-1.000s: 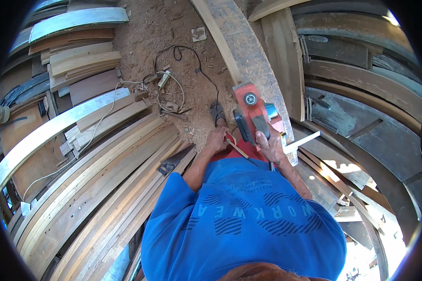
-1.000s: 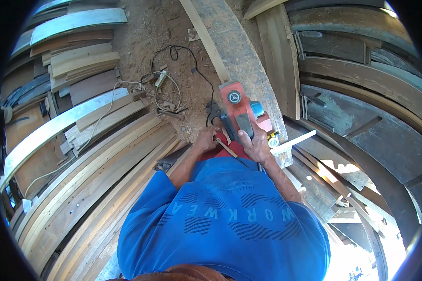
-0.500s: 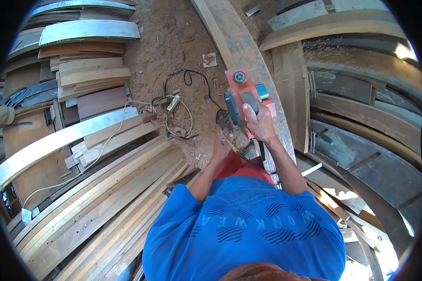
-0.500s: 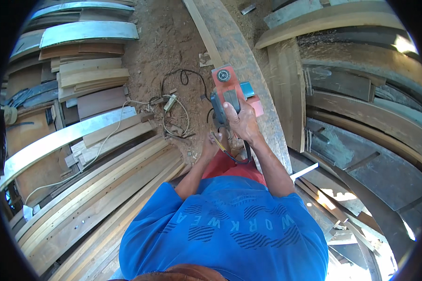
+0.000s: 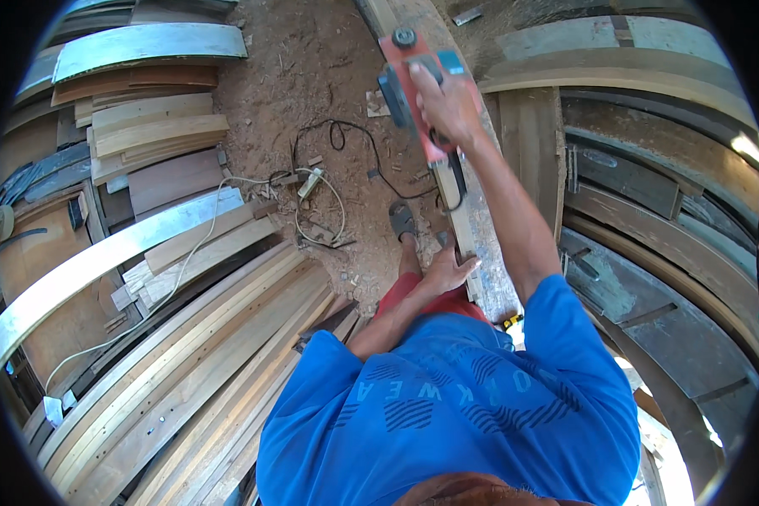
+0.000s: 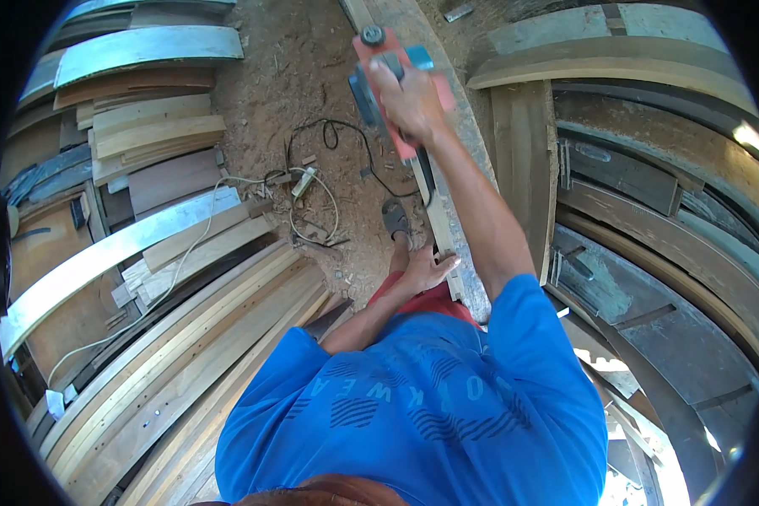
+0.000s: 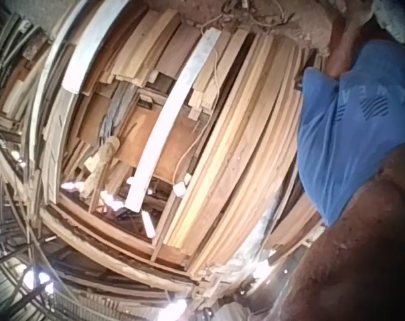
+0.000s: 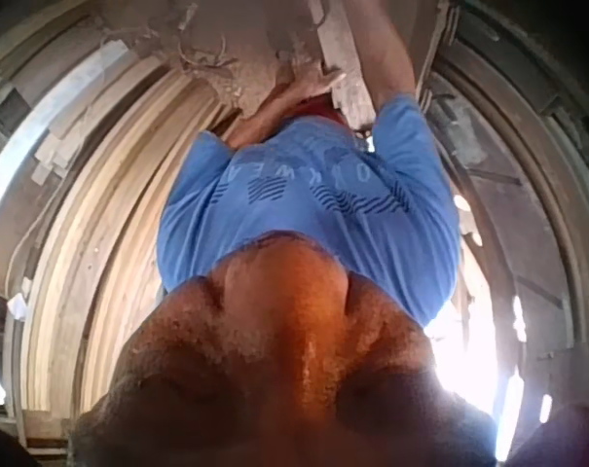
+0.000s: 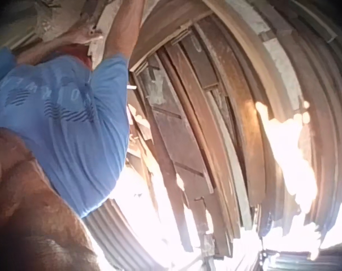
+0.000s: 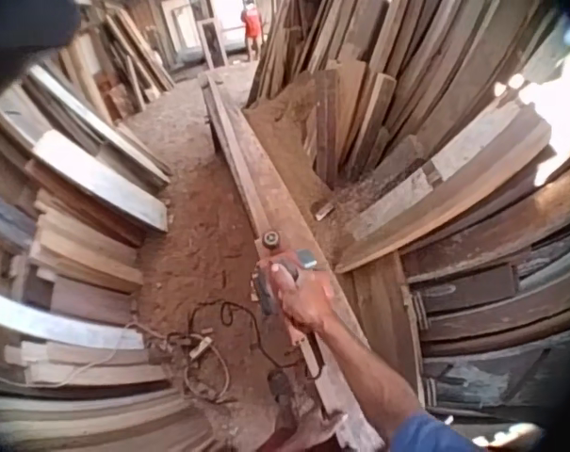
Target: The person uses a power sander to smooth the surface and edges of a wooden beam, periodically checking the dimensions with a tape measure and squareness with a try square.
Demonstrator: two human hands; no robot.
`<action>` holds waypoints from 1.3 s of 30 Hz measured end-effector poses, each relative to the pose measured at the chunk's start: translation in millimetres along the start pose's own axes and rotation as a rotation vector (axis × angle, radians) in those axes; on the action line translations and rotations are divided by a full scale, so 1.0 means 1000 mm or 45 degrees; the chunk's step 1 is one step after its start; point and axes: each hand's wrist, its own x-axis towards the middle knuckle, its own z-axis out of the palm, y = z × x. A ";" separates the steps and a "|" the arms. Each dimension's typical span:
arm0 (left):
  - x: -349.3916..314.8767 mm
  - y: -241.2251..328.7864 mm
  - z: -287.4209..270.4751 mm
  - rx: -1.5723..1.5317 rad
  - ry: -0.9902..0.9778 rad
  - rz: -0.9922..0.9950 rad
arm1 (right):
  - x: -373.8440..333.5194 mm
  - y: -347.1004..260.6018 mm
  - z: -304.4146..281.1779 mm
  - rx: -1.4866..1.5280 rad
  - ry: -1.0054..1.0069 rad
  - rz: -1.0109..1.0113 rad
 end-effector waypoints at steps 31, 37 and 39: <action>-0.049 -0.101 0.040 -1.386 -0.201 -0.351 | -0.203 0.089 -0.054 -0.058 -0.096 0.016; -0.066 -0.085 0.060 -1.757 0.059 -0.798 | -0.378 0.120 -0.089 -0.098 -0.055 -0.007; -0.079 -0.100 0.063 -1.790 -0.367 -0.403 | -0.413 0.140 -0.089 -0.054 -0.126 0.060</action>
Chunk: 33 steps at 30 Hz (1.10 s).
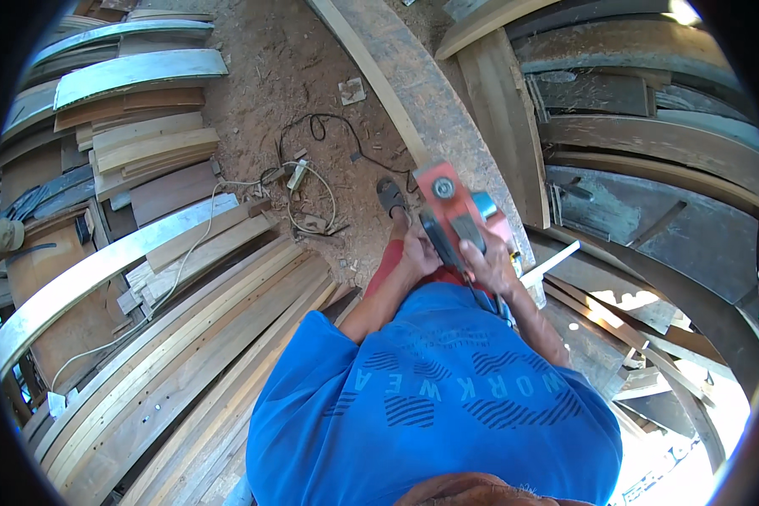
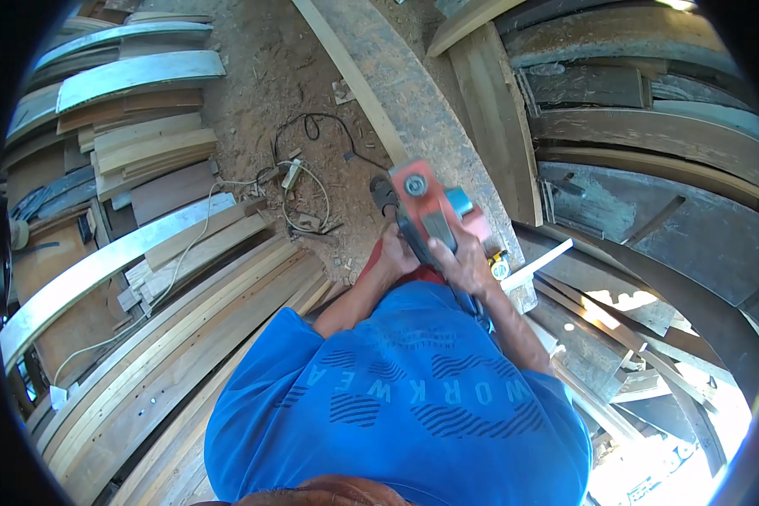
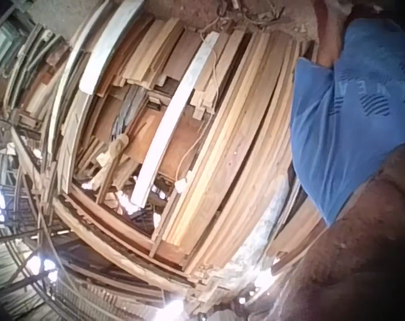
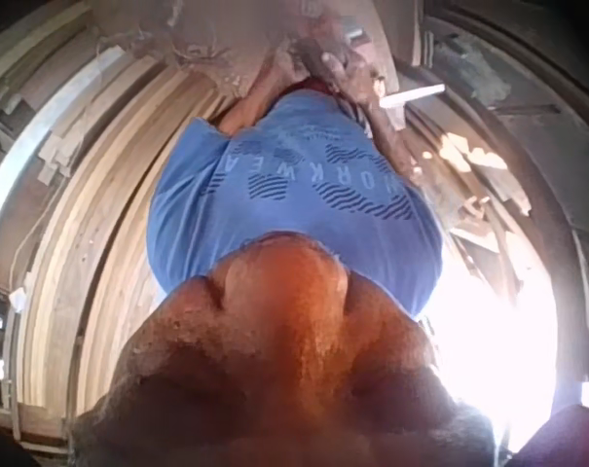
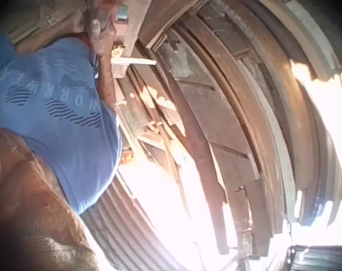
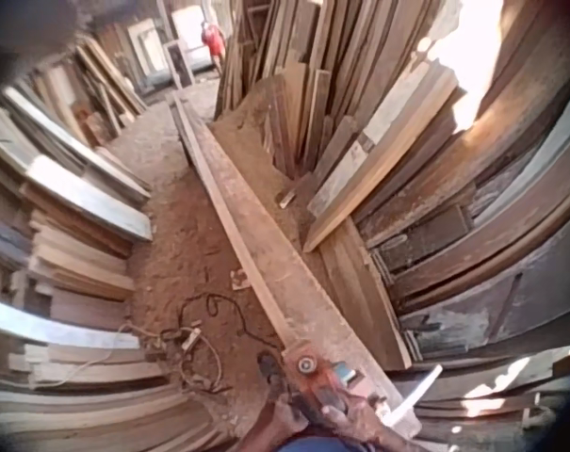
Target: The person uses a power sander to smooth the surface and edges of a wooden beam, periodically checking the dimensions with a tape measure and squareness with a try square.
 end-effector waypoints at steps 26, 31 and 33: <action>0.106 0.238 0.064 0.038 0.129 0.633 | 0.437 -0.167 0.048 0.148 0.165 0.021; 0.120 0.244 0.115 1.498 0.263 0.789 | 0.522 -0.222 0.042 0.115 0.184 0.087; 0.119 0.242 0.121 1.600 0.323 0.685 | 0.560 -0.234 0.042 0.102 0.182 0.094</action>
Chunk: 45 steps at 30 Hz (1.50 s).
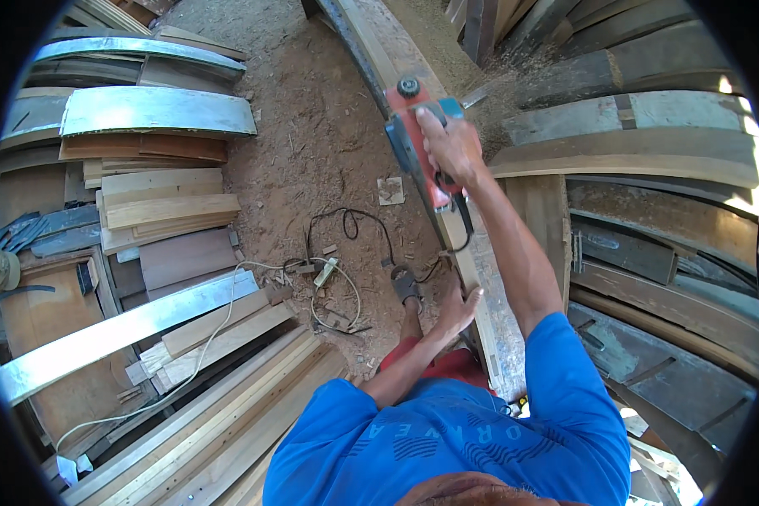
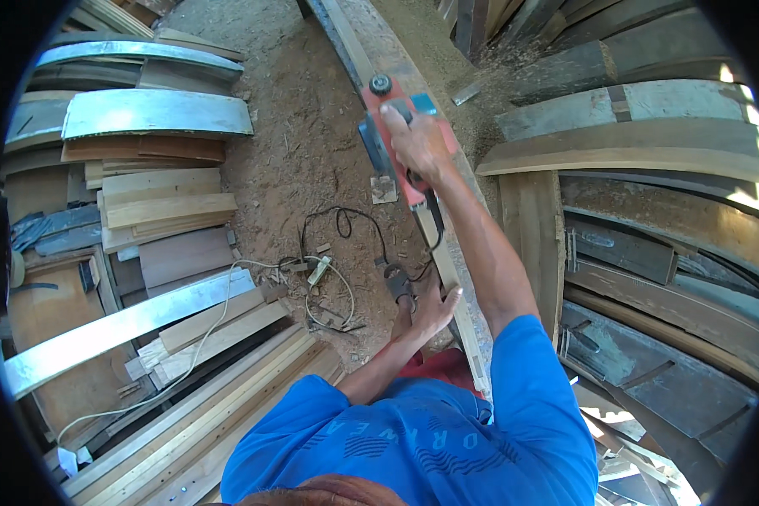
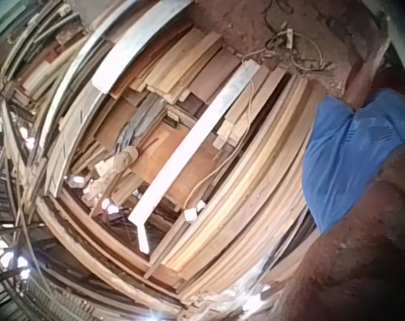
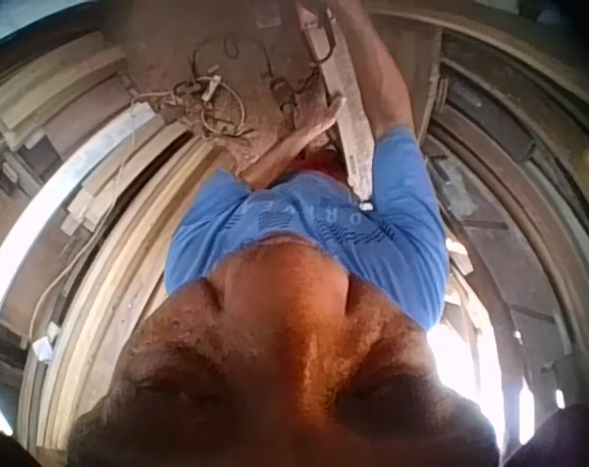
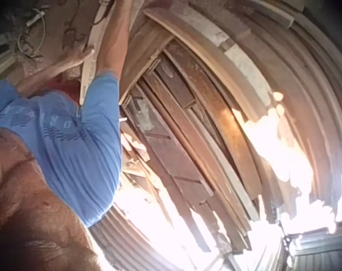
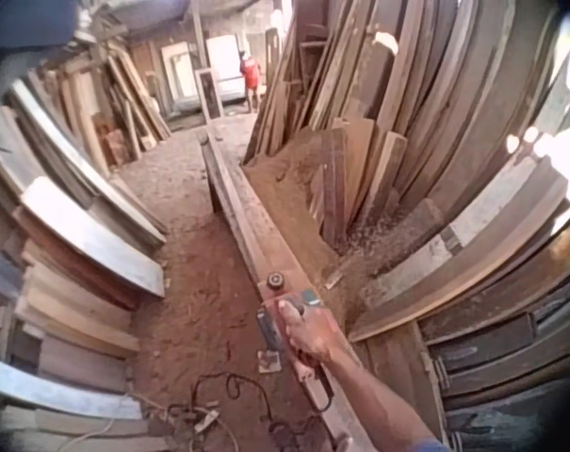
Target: The person uses a power sander to smooth the surface and edges of a wooden beam, periodically checking the dimensions with a tape measure and squareness with a try square.
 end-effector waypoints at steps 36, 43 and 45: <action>0.020 -0.024 -0.194 -2.047 0.328 -0.412 | -0.294 0.143 -0.068 0.061 -0.059 0.092; 0.030 0.013 -0.310 -1.798 0.529 0.090 | -0.176 0.079 -0.032 0.075 0.001 0.069; 0.043 0.002 -0.320 -1.764 0.590 0.075 | -0.131 0.054 -0.024 0.059 -0.102 0.091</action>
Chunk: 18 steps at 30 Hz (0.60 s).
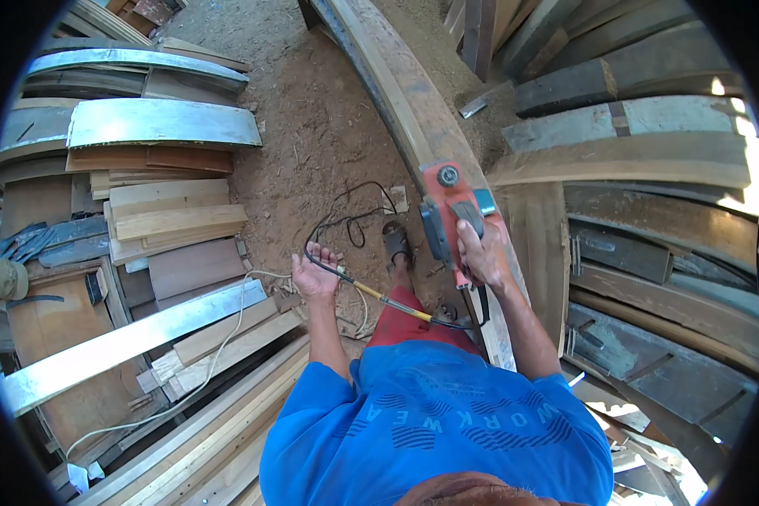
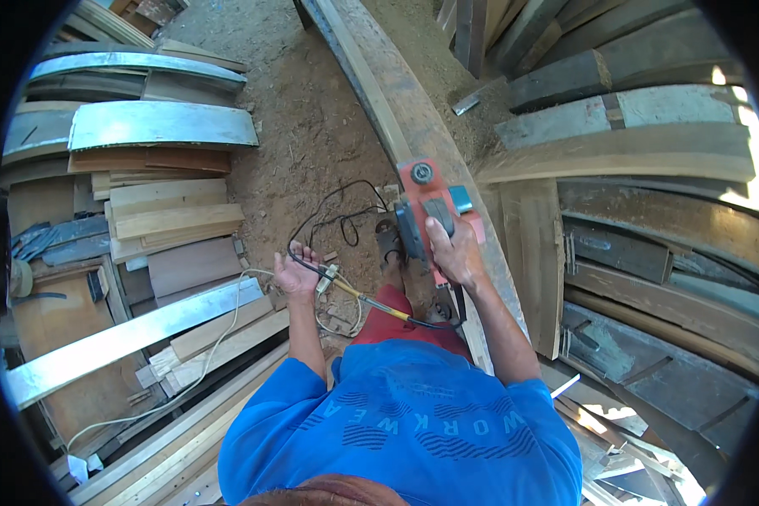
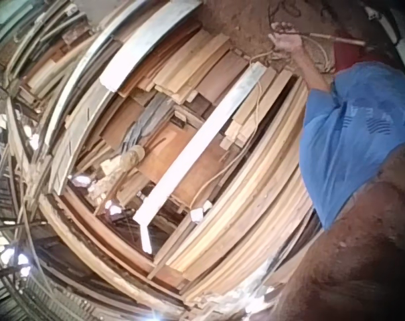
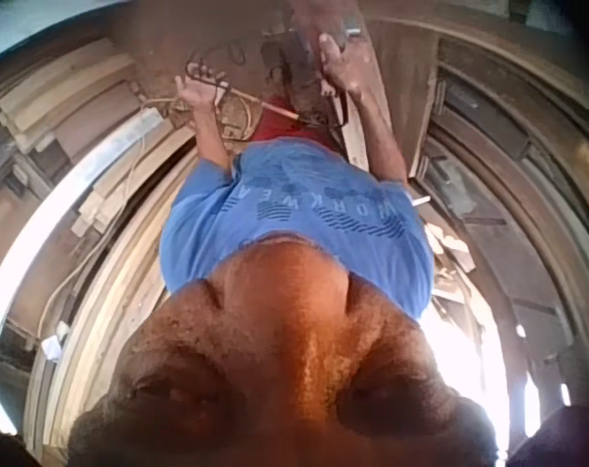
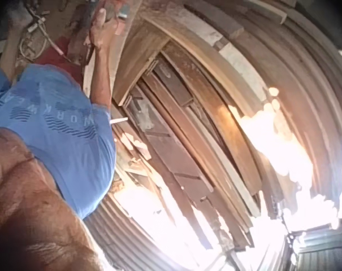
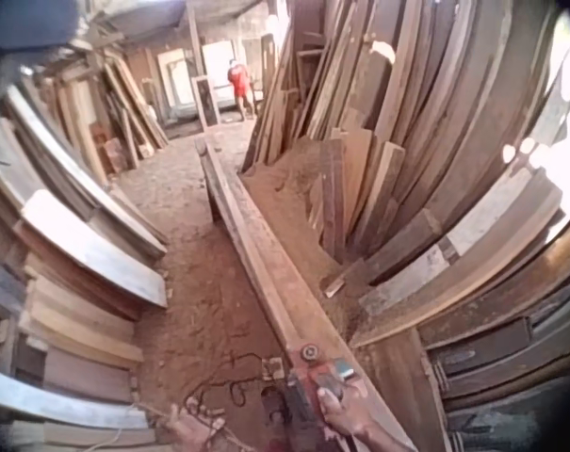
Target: The person uses a power sander to smooth the surface and edges of a wooden beam, periodically checking the dimensions with a tape measure and squareness with a try square.
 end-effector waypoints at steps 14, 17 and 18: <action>0.132 0.007 0.044 0.088 0.390 -0.048 | 0.313 -0.176 0.050 -0.245 0.116 -0.239; 0.145 0.010 0.059 0.064 0.362 -0.036 | 0.385 -0.210 0.053 -0.295 0.085 -0.241; 0.146 0.009 0.068 0.034 0.421 -0.025 | 0.410 -0.211 0.052 -0.290 0.090 -0.233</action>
